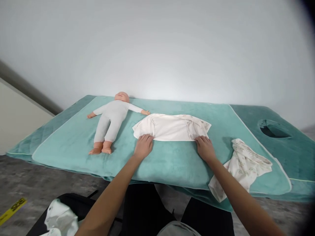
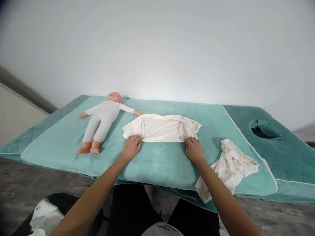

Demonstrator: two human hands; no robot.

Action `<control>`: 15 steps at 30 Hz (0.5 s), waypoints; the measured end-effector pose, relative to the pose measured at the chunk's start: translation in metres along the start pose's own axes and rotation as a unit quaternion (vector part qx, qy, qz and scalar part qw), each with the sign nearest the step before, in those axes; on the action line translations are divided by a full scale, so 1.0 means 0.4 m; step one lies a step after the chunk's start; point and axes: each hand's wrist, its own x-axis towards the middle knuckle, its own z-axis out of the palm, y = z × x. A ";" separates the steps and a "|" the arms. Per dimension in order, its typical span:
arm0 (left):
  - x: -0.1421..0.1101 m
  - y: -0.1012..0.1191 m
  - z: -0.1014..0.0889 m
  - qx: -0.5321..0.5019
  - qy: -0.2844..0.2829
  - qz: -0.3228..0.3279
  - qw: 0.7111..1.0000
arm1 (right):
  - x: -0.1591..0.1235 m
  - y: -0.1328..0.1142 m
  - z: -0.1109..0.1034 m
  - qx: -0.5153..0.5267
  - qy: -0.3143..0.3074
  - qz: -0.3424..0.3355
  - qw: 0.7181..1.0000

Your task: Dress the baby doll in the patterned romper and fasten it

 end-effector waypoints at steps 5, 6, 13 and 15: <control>0.004 -0.026 -0.051 -0.099 0.115 -0.103 0.983 | -0.011 0.061 0.003 0.150 0.006 0.021 0.988; 0.012 -0.047 -0.056 -0.114 0.154 -0.163 0.968 | -0.004 0.082 0.001 0.174 0.024 0.067 0.982; 0.087 -0.232 -0.045 -0.145 0.065 -0.402 0.902 | 0.114 0.226 -0.027 0.215 0.029 0.410 0.886; 0.102 -0.264 -0.042 -0.155 0.006 -0.412 0.898 | 0.149 0.238 -0.025 0.201 0.016 0.405 0.892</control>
